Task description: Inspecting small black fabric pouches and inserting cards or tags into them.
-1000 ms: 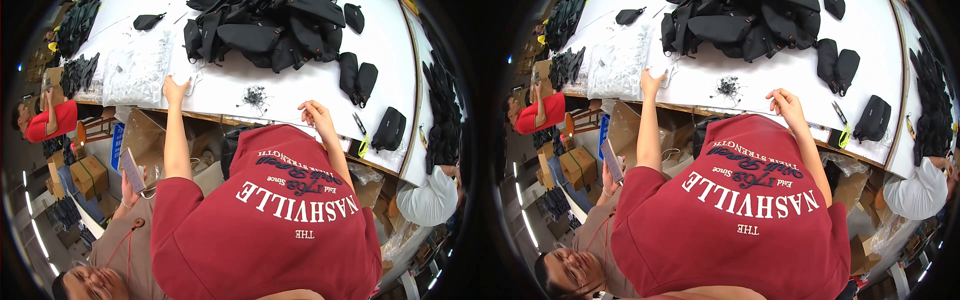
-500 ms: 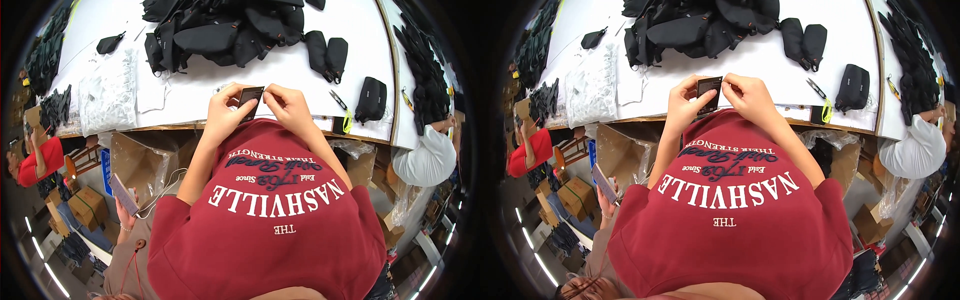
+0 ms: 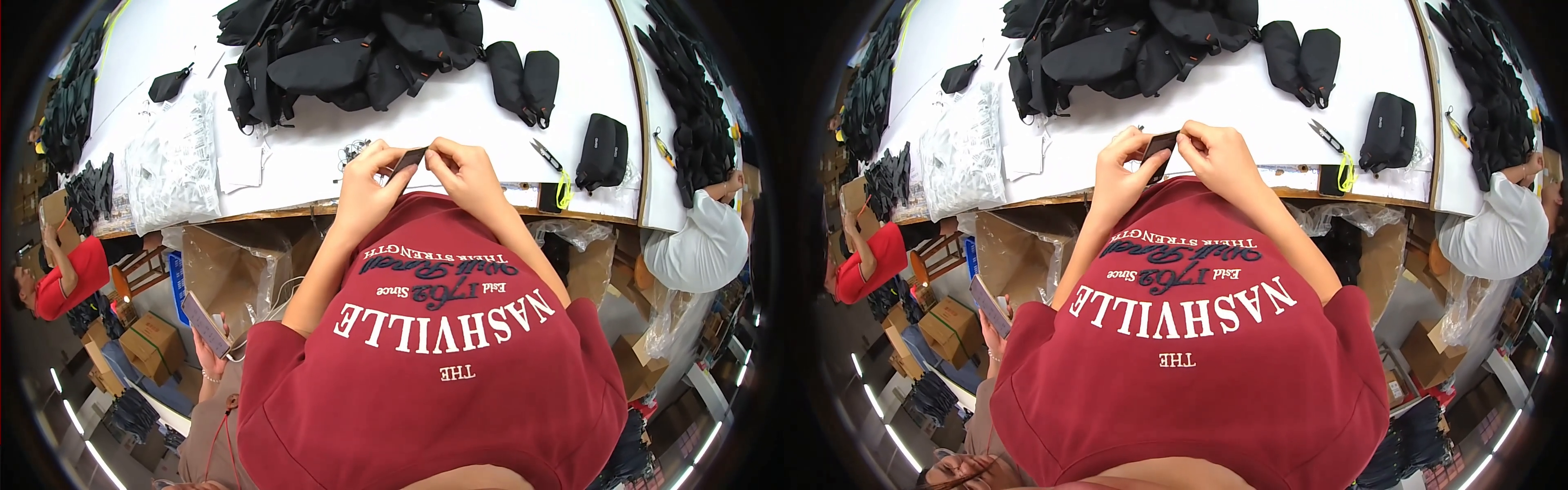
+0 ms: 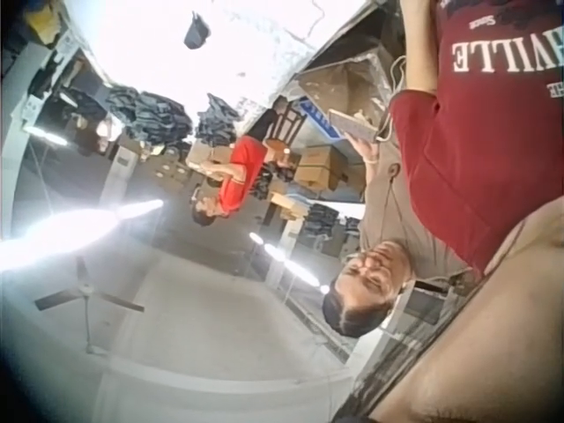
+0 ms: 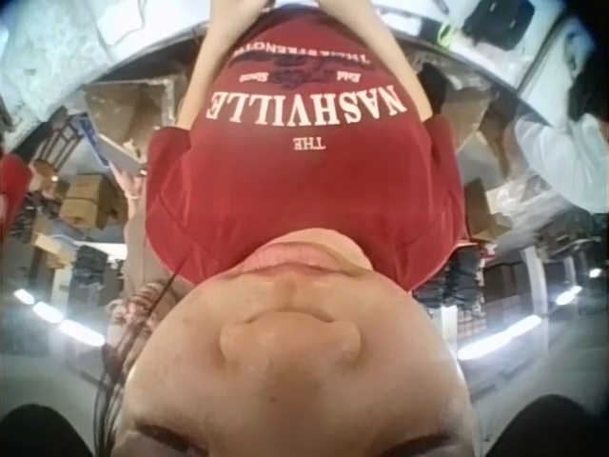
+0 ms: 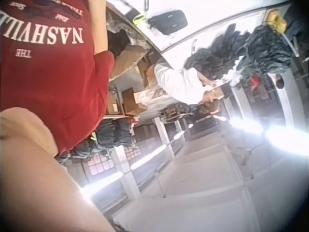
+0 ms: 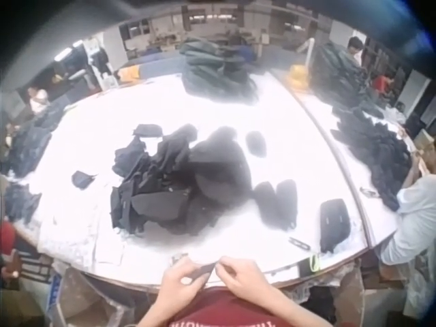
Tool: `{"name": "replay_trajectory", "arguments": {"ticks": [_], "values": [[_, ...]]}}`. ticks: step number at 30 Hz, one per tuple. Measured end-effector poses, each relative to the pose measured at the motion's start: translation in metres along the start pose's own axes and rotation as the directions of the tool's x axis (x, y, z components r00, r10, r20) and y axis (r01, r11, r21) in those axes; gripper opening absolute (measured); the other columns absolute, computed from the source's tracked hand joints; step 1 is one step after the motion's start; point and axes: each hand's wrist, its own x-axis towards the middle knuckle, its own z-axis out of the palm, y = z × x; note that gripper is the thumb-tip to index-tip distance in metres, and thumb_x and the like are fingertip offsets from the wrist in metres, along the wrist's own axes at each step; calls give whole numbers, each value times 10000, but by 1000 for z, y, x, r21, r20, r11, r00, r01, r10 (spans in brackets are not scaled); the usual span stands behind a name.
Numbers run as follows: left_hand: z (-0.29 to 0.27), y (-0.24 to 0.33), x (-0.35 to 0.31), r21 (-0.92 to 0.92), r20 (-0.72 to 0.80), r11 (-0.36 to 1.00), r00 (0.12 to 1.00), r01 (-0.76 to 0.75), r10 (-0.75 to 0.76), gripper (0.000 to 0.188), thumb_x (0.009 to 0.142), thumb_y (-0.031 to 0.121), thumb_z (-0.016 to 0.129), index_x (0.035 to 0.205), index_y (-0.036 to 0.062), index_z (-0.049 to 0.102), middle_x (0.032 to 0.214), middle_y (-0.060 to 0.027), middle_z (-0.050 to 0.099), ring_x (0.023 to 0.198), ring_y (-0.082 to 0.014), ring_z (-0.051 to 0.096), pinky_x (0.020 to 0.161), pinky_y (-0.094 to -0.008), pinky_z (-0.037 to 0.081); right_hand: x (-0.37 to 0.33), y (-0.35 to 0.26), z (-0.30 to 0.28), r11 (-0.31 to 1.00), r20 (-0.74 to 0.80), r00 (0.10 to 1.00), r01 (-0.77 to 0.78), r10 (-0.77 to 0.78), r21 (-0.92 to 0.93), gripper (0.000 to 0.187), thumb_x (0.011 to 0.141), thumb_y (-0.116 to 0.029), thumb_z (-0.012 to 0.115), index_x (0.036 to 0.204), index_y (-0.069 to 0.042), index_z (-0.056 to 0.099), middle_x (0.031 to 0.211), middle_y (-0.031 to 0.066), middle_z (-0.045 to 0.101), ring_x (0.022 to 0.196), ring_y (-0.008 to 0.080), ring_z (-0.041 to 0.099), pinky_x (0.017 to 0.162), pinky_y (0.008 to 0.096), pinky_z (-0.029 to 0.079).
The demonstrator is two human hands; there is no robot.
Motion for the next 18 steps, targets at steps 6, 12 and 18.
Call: {"name": "replay_trajectory", "arguments": {"ticks": [6,12,18], "values": [[1,7,1,68,33,996,998,-51,49,134,808,58,624,917,-15,649,718,-63,518,666,-135,536,617,-246,425,0,7,-10,981,-53,995,-73,84,182,111,817,-135,640,798,-27,625,501,0,461,463,67,378,454,245,295],[6,-10,21,-508,307,745,899,433,-313,177,914,177,534,958,23,609,771,3,557,728,-63,527,672,-208,416,-2,14,-22,975,-92,996,24,-3,220,86,798,-100,669,793,-24,628,514,-37,455,490,30,355,462,207,271],[22,-31,27,-537,356,774,922,336,-153,145,906,187,566,880,45,554,792,18,572,748,-39,511,681,-197,408,9,14,-26,986,34,999,-45,40,162,104,777,-93,694,812,-22,626,577,-27,528,497,22,378,475,196,294]]}}
